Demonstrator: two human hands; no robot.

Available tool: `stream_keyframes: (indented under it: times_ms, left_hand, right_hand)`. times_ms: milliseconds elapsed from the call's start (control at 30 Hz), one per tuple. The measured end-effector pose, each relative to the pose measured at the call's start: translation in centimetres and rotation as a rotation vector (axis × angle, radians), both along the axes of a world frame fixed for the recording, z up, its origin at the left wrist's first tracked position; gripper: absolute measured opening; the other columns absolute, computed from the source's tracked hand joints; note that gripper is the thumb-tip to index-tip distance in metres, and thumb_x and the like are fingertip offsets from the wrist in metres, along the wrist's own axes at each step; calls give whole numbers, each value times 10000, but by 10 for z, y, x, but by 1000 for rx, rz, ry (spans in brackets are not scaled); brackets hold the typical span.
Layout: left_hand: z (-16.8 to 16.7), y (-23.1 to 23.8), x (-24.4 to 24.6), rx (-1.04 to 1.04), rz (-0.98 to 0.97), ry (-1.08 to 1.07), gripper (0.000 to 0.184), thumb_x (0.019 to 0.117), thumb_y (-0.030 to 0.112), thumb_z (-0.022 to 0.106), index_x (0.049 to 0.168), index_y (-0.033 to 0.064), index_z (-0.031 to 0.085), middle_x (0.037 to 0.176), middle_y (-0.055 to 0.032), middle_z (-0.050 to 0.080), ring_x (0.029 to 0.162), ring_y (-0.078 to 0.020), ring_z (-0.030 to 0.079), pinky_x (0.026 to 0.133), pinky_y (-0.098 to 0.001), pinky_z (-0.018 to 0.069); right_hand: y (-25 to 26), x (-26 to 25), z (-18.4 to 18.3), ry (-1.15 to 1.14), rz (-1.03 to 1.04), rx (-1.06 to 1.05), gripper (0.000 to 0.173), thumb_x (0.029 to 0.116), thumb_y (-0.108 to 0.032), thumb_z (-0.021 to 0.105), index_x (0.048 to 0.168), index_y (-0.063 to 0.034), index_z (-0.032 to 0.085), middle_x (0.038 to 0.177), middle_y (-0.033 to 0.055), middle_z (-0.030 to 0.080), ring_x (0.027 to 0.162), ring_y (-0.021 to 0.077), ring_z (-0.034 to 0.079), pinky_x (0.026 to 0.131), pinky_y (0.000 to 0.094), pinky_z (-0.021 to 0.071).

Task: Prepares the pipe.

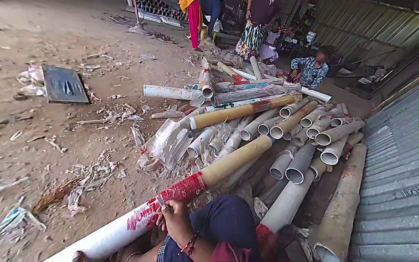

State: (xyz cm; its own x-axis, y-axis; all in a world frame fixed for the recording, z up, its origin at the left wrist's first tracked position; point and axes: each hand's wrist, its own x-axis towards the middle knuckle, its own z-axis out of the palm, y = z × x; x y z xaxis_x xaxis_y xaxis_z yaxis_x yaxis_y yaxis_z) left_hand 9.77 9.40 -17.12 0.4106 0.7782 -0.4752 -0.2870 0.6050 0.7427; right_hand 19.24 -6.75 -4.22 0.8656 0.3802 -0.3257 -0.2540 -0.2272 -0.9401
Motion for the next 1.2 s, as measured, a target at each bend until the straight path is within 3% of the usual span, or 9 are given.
stream_keyframes:
  times_ms: [33, 67, 100, 167, 367, 633, 767, 933, 1200]
  left_hand:
    - [-55, 18, -14, 123, -136, -124, 565, 1131, 367, 208, 1573, 18, 174, 1559, -183, 363, 1385, -227, 461, 1073, -430, 476]
    - [-69, 22, -12, 62, -81, -107, 556, 1117, 430, 288, 1536, 63, 292, 1470, -124, 471, 1284, -184, 535, 1006, -415, 509]
    - [-59, 19, -8, -29, -11, -22, 530, 1101, 468, 336, 1483, 105, 388, 1371, -74, 553, 1185, -148, 588, 952, -399, 534]
    - [-36, 12, -6, -97, 5, 103, 508, 1100, 484, 326, 1478, 151, 397, 1343, -14, 553, 1158, -83, 578, 962, -346, 525]
    - [-35, 22, -3, -178, -58, 150, 646, 1069, 575, 361, 1547, 140, 347, 1532, -115, 447, 1351, -260, 492, 1039, -543, 472]
    - [-26, 31, 2, -233, -91, 182, 684, 1084, 535, 372, 1598, 100, 257, 1625, -181, 319, 1466, -313, 379, 1123, -554, 403]
    - [-40, 24, 3, -283, 49, 112, 679, 1049, 544, 456, 1581, 151, 304, 1635, -121, 325, 1478, -295, 364, 1133, -586, 376]
    - [-31, 29, -2, -276, 134, -11, 487, 1065, 394, 435, 1483, 146, 404, 1468, -100, 479, 1299, -239, 519, 1009, -520, 480]
    - [-58, 42, 6, -241, 52, 65, 627, 1052, 463, 511, 1568, 158, 329, 1568, -137, 414, 1389, -322, 472, 1047, -606, 459]
  right_hand:
    - [0, 1, -2, -15, 5, -31, 278, 1090, -95, 436, 1171, 92, 627, 776, 65, 655, 581, 57, 547, 590, 241, 492]
    - [0, 2, -4, -27, 7, -50, 282, 1091, -94, 433, 1181, 91, 625, 791, 75, 658, 591, 71, 551, 599, 255, 497]
    - [-1, 2, -5, -37, 10, -68, 285, 1092, -98, 433, 1189, 87, 628, 803, 79, 662, 600, 79, 557, 609, 263, 502]
    - [-3, 1, -6, -64, 18, -99, 283, 1090, -93, 430, 1176, 81, 636, 798, 78, 659, 606, 86, 559, 618, 271, 503]
    - [-14, 6, -19, -122, 39, -251, 296, 1093, -99, 423, 1164, 72, 654, 818, 106, 681, 669, 152, 607, 696, 341, 527]
    - [-14, 7, -26, -140, 59, -361, 309, 1097, -102, 409, 1198, 68, 647, 842, 120, 687, 698, 177, 620, 733, 364, 530]
    - [-14, 10, -32, -158, 31, -388, 308, 1100, -97, 411, 1191, 74, 651, 831, 120, 688, 676, 166, 622, 704, 345, 533]
    - [-11, 7, -29, -170, 21, -405, 293, 1096, -91, 427, 1171, 76, 656, 803, 105, 681, 645, 143, 603, 677, 320, 521]
    - [-14, 7, -28, -166, 47, -405, 303, 1101, -101, 419, 1196, 70, 650, 834, 111, 689, 681, 150, 616, 708, 324, 526]
